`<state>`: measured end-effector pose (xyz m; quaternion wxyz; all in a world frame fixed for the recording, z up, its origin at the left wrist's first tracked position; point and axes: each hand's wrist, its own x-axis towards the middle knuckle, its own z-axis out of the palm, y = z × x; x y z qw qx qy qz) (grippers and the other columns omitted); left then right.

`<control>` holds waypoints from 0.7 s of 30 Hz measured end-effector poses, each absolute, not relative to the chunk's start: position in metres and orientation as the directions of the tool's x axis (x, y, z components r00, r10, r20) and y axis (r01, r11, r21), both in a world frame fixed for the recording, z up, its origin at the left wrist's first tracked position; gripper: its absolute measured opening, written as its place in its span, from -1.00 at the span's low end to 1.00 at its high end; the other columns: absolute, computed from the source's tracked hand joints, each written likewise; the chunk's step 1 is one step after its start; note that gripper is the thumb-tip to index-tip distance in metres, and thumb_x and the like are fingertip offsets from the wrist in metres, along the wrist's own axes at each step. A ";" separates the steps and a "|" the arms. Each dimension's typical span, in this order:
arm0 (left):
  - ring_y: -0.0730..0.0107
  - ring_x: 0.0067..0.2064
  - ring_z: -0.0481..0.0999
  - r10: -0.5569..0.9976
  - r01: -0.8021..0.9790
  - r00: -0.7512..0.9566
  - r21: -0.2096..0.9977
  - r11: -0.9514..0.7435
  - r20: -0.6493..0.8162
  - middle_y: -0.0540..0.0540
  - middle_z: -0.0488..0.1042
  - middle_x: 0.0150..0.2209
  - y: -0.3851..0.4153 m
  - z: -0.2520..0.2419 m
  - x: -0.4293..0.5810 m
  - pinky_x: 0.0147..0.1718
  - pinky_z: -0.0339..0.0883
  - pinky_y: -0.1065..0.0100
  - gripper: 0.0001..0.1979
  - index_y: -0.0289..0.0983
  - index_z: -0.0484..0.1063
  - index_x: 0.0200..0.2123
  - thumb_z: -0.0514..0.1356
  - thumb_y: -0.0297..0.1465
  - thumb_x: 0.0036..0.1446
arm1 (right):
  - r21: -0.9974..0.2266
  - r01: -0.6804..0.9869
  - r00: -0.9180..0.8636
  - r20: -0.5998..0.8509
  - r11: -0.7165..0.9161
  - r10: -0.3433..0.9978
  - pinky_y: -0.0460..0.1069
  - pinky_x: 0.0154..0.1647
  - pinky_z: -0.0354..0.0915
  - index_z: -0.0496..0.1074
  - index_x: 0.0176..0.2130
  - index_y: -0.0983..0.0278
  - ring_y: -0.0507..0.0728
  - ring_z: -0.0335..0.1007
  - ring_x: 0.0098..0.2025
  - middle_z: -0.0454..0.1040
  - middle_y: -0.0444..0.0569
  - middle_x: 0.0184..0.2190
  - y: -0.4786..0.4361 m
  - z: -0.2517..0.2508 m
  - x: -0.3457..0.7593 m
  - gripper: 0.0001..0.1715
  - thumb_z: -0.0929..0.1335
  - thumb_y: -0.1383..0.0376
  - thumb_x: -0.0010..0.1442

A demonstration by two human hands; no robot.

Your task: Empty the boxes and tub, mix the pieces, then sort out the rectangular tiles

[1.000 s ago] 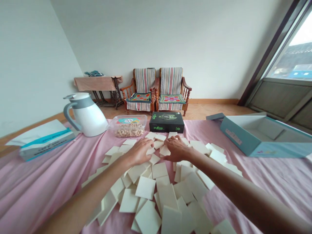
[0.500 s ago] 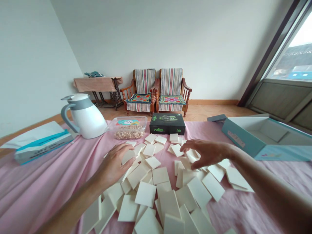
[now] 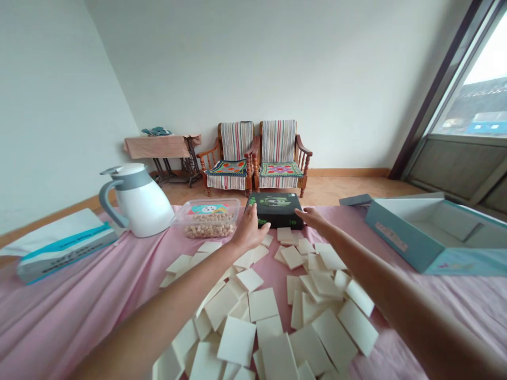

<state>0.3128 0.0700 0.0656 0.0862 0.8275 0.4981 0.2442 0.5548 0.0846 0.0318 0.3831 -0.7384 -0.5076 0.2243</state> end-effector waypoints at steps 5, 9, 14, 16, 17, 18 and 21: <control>-0.12 0.35 0.02 0.902 0.852 0.284 0.346 -0.392 0.325 -0.51 0.07 0.31 0.122 0.062 0.349 0.26 -0.01 0.02 -0.30 -0.52 0.03 0.27 0.11 -0.22 0.20 | -0.850 0.484 0.388 -0.003 -0.206 0.922 -0.11 -0.48 0.25 0.49 -0.37 0.36 0.07 0.43 -0.40 0.51 0.01 -0.46 0.097 0.023 0.553 -0.59 0.30 0.07 0.20; -0.23 0.25 0.22 0.944 0.891 0.187 0.358 -0.279 0.272 -0.58 0.20 0.22 0.145 0.062 0.354 0.16 0.12 -0.02 -0.33 -0.51 0.12 0.22 0.13 -0.17 0.18 | -0.855 0.470 0.407 -0.011 -0.220 0.913 -0.12 -0.52 0.22 0.49 -0.44 0.36 0.07 0.40 -0.43 0.48 0.00 -0.53 0.104 0.024 0.557 -0.60 0.34 0.06 0.14; -0.30 0.11 0.39 0.981 0.898 0.072 0.415 -0.144 0.183 -0.63 0.40 0.03 0.161 0.067 0.353 0.01 0.24 0.00 -0.25 -0.53 0.23 0.13 0.20 -0.05 0.07 | -0.858 0.461 0.407 -0.022 -0.226 0.913 -0.07 -0.46 0.27 0.51 -0.41 0.33 0.11 0.43 -0.41 0.50 0.01 -0.50 0.105 0.023 0.557 -0.57 0.35 0.01 0.09; -0.28 0.12 0.39 0.988 0.890 0.039 0.444 -0.103 0.151 -0.60 0.41 0.02 0.164 0.069 0.353 0.01 0.24 0.03 -0.27 -0.48 0.28 0.08 0.25 -0.03 0.01 | -0.863 0.451 0.397 -0.032 -0.226 0.917 -0.06 -0.43 0.29 0.51 -0.41 0.32 0.12 0.44 -0.39 0.51 0.03 -0.49 0.104 0.022 0.556 -0.56 0.33 -0.01 0.09; -0.26 0.12 0.39 0.990 0.885 0.026 0.458 -0.087 0.138 -0.57 0.42 0.03 0.164 0.069 0.354 0.01 0.24 0.05 -0.29 -0.44 0.31 0.06 0.27 -0.03 -0.01 | -0.867 0.446 0.392 -0.035 -0.224 0.919 -0.05 -0.43 0.29 0.52 -0.40 0.32 0.13 0.45 -0.38 0.51 0.03 -0.49 0.103 0.022 0.555 -0.56 0.33 -0.01 0.09; -0.23 0.13 0.39 0.992 0.879 0.016 0.471 -0.074 0.127 -0.54 0.43 0.04 0.164 0.070 0.354 0.02 0.24 0.07 -0.31 -0.40 0.33 0.04 0.28 -0.03 -0.03 | -0.870 0.441 0.386 -0.036 -0.219 0.922 -0.05 -0.43 0.28 0.52 -0.40 0.32 0.13 0.45 -0.38 0.51 0.03 -0.49 0.103 0.023 0.555 -0.57 0.33 0.00 0.08; -0.16 0.14 0.38 0.993 0.863 0.009 0.501 -0.067 0.116 -0.47 0.44 0.05 0.159 0.069 0.356 0.03 0.23 0.10 -0.38 -0.33 0.36 0.00 0.29 -0.05 -0.04 | -0.887 0.427 0.354 -0.015 -0.176 0.935 -0.06 -0.46 0.27 0.52 -0.40 0.35 0.13 0.44 -0.40 0.49 0.01 -0.52 0.100 0.024 0.557 -0.58 0.38 0.02 0.02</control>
